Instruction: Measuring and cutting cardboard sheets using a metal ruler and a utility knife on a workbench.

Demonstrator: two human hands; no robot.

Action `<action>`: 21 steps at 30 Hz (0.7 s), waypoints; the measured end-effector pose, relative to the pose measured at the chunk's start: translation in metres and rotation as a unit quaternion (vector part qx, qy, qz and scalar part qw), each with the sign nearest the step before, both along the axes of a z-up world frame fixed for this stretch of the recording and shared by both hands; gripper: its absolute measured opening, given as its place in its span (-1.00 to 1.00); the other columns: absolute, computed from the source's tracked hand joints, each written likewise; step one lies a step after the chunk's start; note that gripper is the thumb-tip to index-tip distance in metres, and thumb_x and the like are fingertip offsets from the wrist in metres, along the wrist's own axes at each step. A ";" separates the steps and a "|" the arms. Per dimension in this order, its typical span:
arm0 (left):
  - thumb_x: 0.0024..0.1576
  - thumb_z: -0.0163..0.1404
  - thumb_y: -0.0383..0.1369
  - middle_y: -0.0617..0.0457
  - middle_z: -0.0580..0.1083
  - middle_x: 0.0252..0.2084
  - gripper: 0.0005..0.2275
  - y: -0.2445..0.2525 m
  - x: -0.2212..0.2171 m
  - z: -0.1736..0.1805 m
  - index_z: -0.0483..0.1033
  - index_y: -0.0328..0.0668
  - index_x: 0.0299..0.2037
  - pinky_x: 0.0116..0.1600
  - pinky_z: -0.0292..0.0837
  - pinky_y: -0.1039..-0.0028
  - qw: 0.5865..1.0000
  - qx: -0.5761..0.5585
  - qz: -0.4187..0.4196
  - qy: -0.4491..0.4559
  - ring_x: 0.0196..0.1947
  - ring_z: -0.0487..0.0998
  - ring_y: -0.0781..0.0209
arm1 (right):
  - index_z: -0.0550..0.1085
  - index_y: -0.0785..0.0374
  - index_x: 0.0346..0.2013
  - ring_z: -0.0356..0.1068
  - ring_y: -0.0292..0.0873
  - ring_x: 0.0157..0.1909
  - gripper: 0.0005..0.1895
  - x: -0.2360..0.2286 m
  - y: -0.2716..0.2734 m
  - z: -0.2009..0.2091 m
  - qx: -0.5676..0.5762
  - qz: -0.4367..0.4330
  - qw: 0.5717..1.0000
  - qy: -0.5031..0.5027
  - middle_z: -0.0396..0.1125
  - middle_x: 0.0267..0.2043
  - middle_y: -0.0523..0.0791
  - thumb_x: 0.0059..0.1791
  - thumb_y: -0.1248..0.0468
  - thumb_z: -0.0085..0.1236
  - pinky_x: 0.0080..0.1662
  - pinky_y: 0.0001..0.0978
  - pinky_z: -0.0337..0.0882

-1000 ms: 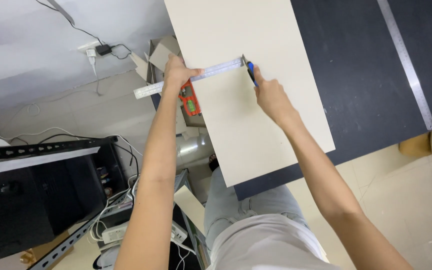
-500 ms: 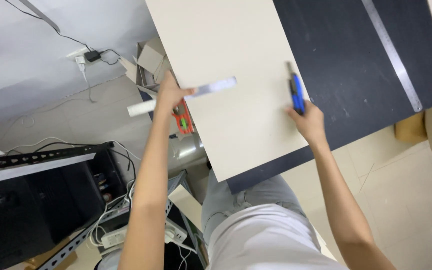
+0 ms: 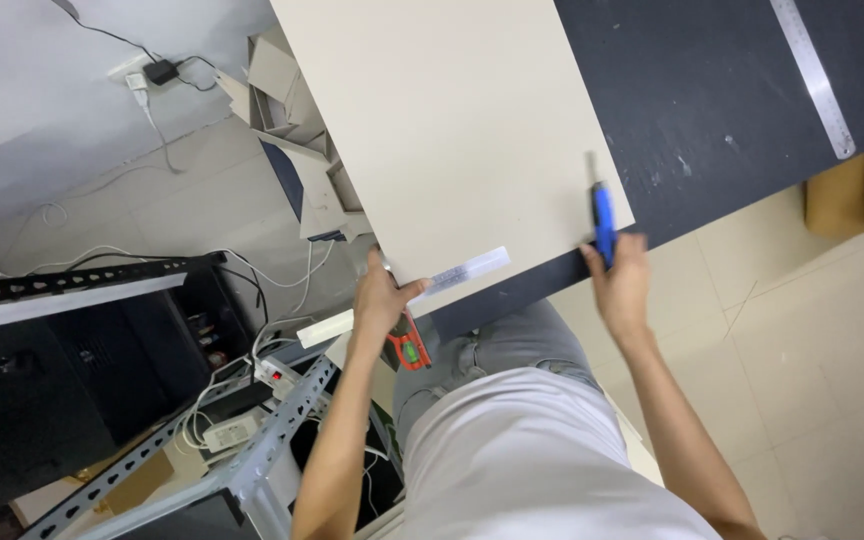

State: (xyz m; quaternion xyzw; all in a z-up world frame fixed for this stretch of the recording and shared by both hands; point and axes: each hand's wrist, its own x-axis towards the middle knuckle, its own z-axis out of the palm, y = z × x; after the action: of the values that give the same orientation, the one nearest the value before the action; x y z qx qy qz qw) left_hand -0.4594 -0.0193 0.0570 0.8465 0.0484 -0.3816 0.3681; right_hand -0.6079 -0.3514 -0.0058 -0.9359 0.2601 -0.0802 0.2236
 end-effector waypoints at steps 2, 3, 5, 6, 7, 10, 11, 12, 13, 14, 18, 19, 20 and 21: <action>-0.03 0.29 -0.19 -0.34 0.56 -0.12 -0.17 0.000 -0.001 -0.001 0.05 -0.37 0.36 -0.02 0.51 0.08 1.000 -0.001 0.008 0.004 0.00 0.59 -0.25 | 0.21 0.19 0.16 0.39 0.31 -0.08 -0.55 -0.008 0.050 0.048 0.078 0.008 0.994 0.072 0.30 -0.09 0.17 0.07 0.15 0.14 -0.08 0.06 0.40; -0.04 0.30 -0.18 -0.32 0.56 -0.12 -0.18 0.001 -0.001 -0.001 0.09 -0.36 0.34 -0.01 0.51 0.11 1.000 -0.001 0.016 0.007 0.00 0.58 -0.23 | 0.03 0.08 0.46 0.41 0.43 -0.03 -0.35 -0.010 0.075 0.072 0.156 0.017 0.977 0.142 0.37 0.03 0.31 0.10 0.16 -0.03 -0.05 0.21 0.44; -0.05 0.30 -0.19 -0.35 0.54 -0.08 -0.20 0.002 -0.003 -0.004 0.11 -0.35 0.32 0.02 0.49 0.07 1.000 -0.002 0.015 0.012 0.03 0.56 -0.26 | -0.01 0.00 0.49 0.46 0.34 -0.11 -0.34 -0.028 0.090 0.082 0.128 0.058 0.977 0.159 0.41 -0.08 0.24 0.10 0.23 -0.08 -0.15 0.12 0.48; -0.05 0.30 -0.19 -0.37 0.52 -0.04 -0.22 0.002 -0.002 -0.005 0.12 -0.35 0.30 0.05 0.47 0.04 1.000 -0.003 0.016 0.012 0.06 0.54 -0.30 | -0.04 -0.07 0.51 0.51 0.26 -0.19 -0.31 -0.035 0.097 0.087 0.100 0.101 0.975 0.173 0.45 -0.20 0.17 0.09 0.29 -0.12 -0.24 0.03 0.52; -0.05 0.30 -0.19 -0.37 0.52 -0.04 -0.22 0.001 -0.001 -0.001 0.12 -0.35 0.30 0.05 0.47 0.04 1.000 -0.003 0.014 0.012 0.06 0.54 -0.30 | -0.04 -0.07 0.51 0.51 0.26 -0.19 -0.31 -0.038 0.098 0.085 0.100 0.099 0.975 0.173 0.45 -0.20 0.17 0.09 0.29 -0.12 -0.24 0.03 0.52; -0.04 0.28 -0.20 -0.36 0.54 -0.08 -0.24 -0.001 -0.005 0.006 0.13 -0.36 0.29 0.05 0.46 0.07 1.000 0.000 0.021 0.006 0.05 0.55 -0.30 | -0.03 -0.07 0.51 0.54 0.13 -0.37 -0.34 -0.048 0.102 0.083 0.047 0.145 0.967 0.205 0.44 -0.34 0.07 0.12 0.30 -0.17 -0.39 -0.11 0.55; -0.03 0.28 -0.20 -0.36 0.53 -0.08 -0.24 -0.002 -0.006 0.005 0.12 -0.36 0.29 0.05 0.46 0.07 1.000 0.000 0.023 0.009 0.05 0.55 -0.30 | -0.05 -0.15 0.51 0.54 0.19 -0.32 -0.34 -0.047 0.103 0.084 0.048 0.151 0.956 0.245 0.44 -0.31 0.09 0.12 0.25 -0.19 -0.35 -0.05 0.57; -0.02 0.28 -0.21 -0.36 0.53 -0.08 -0.24 -0.002 -0.006 0.005 0.11 -0.36 0.29 0.06 0.45 0.08 1.000 0.000 0.024 0.012 0.06 0.54 -0.30 | -0.07 -0.23 0.50 0.53 0.25 -0.28 -0.34 -0.047 0.105 0.086 0.048 0.156 0.944 0.285 0.44 -0.28 0.10 0.12 0.19 -0.20 -0.31 0.02 0.59; -0.02 0.28 -0.21 -0.36 0.53 -0.08 -0.24 -0.002 -0.007 0.007 0.11 -0.36 0.29 0.06 0.45 0.08 1.000 0.000 0.022 0.012 0.06 0.54 -0.30 | -0.07 -0.23 0.50 0.53 0.25 -0.28 -0.34 -0.040 0.104 0.096 0.049 0.155 0.944 0.286 0.44 -0.28 0.10 0.12 0.19 -0.20 -0.31 0.02 0.59; -0.01 0.27 -0.22 -0.36 0.53 -0.08 -0.25 -0.003 -0.007 0.007 0.11 -0.36 0.29 0.06 0.46 0.09 1.000 0.004 0.026 0.009 0.06 0.55 -0.29 | -0.06 -0.26 0.50 0.53 0.26 -0.26 -0.34 -0.032 0.103 0.106 0.055 0.159 0.934 0.315 0.45 -0.27 0.11 0.12 0.20 -0.21 -0.28 0.05 0.58; 0.00 0.26 -0.21 -0.34 0.51 -0.06 -0.26 -0.002 -0.003 0.015 0.09 -0.33 0.30 0.12 0.42 0.06 1.000 0.012 0.021 0.002 0.10 0.51 -0.30 | -0.10 -0.32 0.51 0.52 0.31 -0.17 -0.30 -0.021 0.100 0.131 0.084 0.160 0.898 0.402 0.46 -0.22 0.15 0.11 0.25 -0.25 -0.19 0.10 0.55; 0.00 0.26 -0.21 -0.34 0.51 -0.06 -0.26 -0.001 -0.007 0.014 0.09 -0.33 0.30 0.12 0.42 0.06 1.000 0.012 0.021 0.002 0.10 0.51 -0.30 | -0.10 -0.32 0.51 0.52 0.31 -0.17 -0.30 -0.026 0.101 0.132 0.083 0.160 0.898 0.402 0.46 -0.22 0.15 0.11 0.25 -0.25 -0.19 0.10 0.55; -0.01 0.26 -0.18 -0.32 0.53 -0.07 -0.24 -0.001 -0.006 0.012 0.07 -0.30 0.31 0.11 0.43 0.09 1.000 0.011 0.022 0.009 0.09 0.53 -0.27 | -0.11 -0.38 0.51 0.52 0.28 -0.14 -0.29 -0.025 0.100 0.131 0.074 0.159 0.886 0.428 0.46 -0.18 0.11 0.11 0.22 -0.23 -0.15 0.09 0.55; -0.01 0.26 -0.15 -0.30 0.54 -0.09 -0.21 -0.002 -0.005 0.011 0.05 -0.28 0.33 0.10 0.45 0.12 1.000 0.011 0.022 0.017 0.08 0.54 -0.24 | -0.12 -0.43 0.50 0.51 0.25 -0.10 -0.28 -0.025 0.098 0.131 0.065 0.158 0.874 0.454 0.45 -0.14 0.08 0.10 0.20 -0.22 -0.11 0.08 0.55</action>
State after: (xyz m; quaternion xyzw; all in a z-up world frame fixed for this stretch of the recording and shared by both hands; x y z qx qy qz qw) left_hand -0.4643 -0.0212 0.0679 0.8425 0.0772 -0.3872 0.3666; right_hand -0.6334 -0.2531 0.1248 -0.8814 0.1859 0.4075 0.1504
